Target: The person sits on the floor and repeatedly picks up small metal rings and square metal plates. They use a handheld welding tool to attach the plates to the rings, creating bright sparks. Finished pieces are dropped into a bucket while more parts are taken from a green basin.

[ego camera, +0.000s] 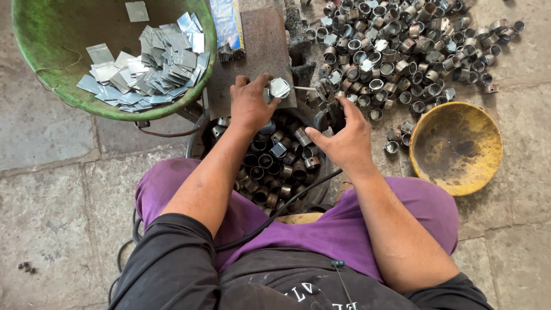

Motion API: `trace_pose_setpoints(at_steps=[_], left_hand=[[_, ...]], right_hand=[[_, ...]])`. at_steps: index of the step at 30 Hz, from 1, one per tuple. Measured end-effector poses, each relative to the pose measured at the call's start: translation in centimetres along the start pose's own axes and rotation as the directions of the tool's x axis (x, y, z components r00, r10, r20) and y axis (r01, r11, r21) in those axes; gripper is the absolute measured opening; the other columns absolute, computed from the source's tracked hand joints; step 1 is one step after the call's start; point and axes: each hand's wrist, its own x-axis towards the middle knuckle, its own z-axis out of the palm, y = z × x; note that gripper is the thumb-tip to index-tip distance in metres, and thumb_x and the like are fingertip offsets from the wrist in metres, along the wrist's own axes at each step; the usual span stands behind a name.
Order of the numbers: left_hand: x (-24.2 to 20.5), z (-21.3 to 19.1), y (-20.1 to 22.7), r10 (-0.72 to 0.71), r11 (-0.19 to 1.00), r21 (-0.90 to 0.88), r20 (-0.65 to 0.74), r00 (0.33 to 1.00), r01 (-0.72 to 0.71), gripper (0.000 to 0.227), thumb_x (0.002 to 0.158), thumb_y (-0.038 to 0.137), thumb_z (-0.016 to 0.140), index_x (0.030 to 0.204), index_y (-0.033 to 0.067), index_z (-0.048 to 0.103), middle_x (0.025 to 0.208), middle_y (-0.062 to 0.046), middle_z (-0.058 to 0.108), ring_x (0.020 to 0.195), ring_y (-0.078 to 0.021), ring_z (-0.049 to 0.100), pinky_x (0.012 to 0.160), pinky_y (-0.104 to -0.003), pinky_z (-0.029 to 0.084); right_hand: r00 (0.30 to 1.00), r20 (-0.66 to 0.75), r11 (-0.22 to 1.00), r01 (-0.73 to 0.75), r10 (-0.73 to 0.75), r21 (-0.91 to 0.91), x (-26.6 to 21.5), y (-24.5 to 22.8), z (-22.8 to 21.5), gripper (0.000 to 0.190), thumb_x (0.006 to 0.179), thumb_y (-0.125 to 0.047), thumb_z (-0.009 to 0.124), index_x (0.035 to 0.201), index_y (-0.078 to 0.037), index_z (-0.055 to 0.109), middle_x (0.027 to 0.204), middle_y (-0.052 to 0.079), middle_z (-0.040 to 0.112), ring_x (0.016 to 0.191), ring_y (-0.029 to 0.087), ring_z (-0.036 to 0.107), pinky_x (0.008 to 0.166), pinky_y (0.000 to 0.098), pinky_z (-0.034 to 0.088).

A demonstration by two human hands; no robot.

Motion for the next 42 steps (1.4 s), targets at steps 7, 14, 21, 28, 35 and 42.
trace_pose_setpoints(at_steps=[7, 14, 21, 28, 35, 42], left_hand=[[-0.3, 0.4, 0.3, 0.023, 0.997, 0.068, 0.010, 1.000, -0.024, 0.053, 0.080, 0.030, 0.084, 0.128, 0.0176, 0.065, 0.105, -0.007, 0.074, 0.112, -0.0306, 0.056, 0.094, -0.045, 0.039], [-0.3, 0.7, 0.0, 0.079, 0.992, 0.093, 0.000, 0.997, -0.079, 0.025, 0.082, 0.031, 0.081, 0.105, 0.0204, 0.080, 0.116, 0.004, 0.074, 0.117, -0.0284, 0.050, 0.097, -0.044, 0.036], [-0.2, 1.1, -0.2, 0.060, 0.993, 0.104, 0.022, 0.998, -0.062, 0.018, 0.082, 0.030, 0.081, 0.098, 0.0213, 0.083, 0.119, 0.004, 0.072, 0.121, -0.0303, 0.047, 0.099, -0.045, 0.034], [-0.4, 0.9, -0.1, 0.060, 0.993, 0.102, 0.009, 0.998, -0.060, 0.019, 0.082, 0.031, 0.081, 0.098, 0.0214, 0.083, 0.118, 0.005, 0.072, 0.121, -0.0311, 0.047, 0.099, -0.046, 0.034], [-0.5, 0.9, -0.1, 0.054, 0.991, 0.118, 0.019, 0.998, -0.055, 0.023, 0.077, 0.030, 0.081, 0.099, 0.0221, 0.083, 0.123, -0.002, 0.066, 0.121, -0.0345, 0.046, 0.099, -0.049, 0.033], [-0.6, 1.6, -0.8, 0.061, 0.992, 0.109, 0.016, 0.998, -0.063, 0.025, 0.079, 0.025, 0.077, 0.104, 0.0221, 0.081, 0.127, -0.004, 0.065, 0.123, -0.0337, 0.047, 0.101, -0.050, 0.036]], right_hand=[[1.000, 0.011, 1.000, -0.013, 0.013, 0.009, -0.2, 0.2, 0.1, 0.088, 0.070, -0.033, 0.095, 0.136, 0.009, 0.056, 0.128, 0.026, 0.065, 0.119, 0.035, 0.066, 0.104, 0.0422, 0.052], [0.998, 0.013, 0.994, 0.066, -0.065, -0.088, -0.2, 0.3, 0.3, 0.089, 0.071, -0.036, 0.097, 0.134, 0.011, 0.056, 0.128, 0.028, 0.064, 0.118, 0.039, 0.064, 0.102, 0.0456, 0.049], [0.995, 0.087, 0.999, -0.048, 0.048, -0.001, -0.3, -0.2, 0.5, 0.085, 0.071, -0.037, 0.094, 0.133, 0.007, 0.056, 0.121, 0.022, 0.067, 0.112, 0.032, 0.068, 0.099, 0.0414, 0.054], [0.998, 0.056, 1.000, -0.014, 0.013, 0.015, -0.4, -0.3, 0.7, 0.082, 0.071, -0.034, 0.093, 0.131, 0.008, 0.058, 0.120, 0.021, 0.068, 0.111, 0.032, 0.069, 0.099, 0.0412, 0.054], [0.999, 0.012, 0.999, 0.041, -0.042, 0.032, -0.5, -0.1, 1.0, 0.084, 0.070, -0.034, 0.094, 0.133, 0.009, 0.058, 0.121, 0.023, 0.068, 0.110, 0.032, 0.069, 0.098, 0.0407, 0.054], [1.000, 0.012, 0.999, -0.016, 0.016, 0.052, -0.5, 0.0, 1.4, 0.079, 0.069, -0.032, 0.095, 0.130, 0.007, 0.060, 0.114, 0.020, 0.071, 0.102, 0.029, 0.071, 0.093, 0.0389, 0.056]])
